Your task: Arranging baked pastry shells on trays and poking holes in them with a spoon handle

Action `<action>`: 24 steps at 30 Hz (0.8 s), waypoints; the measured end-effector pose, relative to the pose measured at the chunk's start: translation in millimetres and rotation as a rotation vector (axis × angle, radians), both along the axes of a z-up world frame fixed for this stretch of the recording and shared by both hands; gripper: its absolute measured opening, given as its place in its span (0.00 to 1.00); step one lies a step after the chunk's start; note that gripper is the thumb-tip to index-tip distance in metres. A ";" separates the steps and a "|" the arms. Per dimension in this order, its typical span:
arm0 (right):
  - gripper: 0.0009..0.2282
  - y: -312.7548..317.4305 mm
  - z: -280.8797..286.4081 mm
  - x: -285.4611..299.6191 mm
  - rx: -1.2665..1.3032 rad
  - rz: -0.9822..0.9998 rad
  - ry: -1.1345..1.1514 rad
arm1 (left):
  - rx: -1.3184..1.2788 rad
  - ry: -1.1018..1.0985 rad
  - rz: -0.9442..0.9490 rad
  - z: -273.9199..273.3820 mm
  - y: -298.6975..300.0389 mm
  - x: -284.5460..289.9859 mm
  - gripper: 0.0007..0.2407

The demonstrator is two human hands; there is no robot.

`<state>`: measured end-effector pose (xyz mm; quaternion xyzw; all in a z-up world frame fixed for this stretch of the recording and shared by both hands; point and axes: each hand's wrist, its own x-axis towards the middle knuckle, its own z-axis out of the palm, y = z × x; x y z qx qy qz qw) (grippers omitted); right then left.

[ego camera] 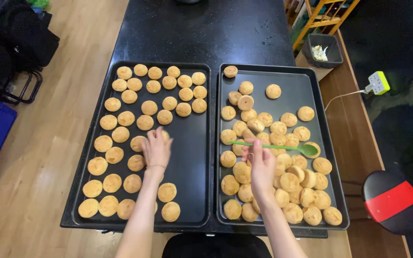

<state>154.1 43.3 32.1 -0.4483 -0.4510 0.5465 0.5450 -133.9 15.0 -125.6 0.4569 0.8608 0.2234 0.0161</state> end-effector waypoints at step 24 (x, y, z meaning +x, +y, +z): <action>0.07 -42.9 47.9 13.4 0.734 0.074 -0.660 | 0.296 -1.319 -0.250 183.7 -24.1 162.9 0.18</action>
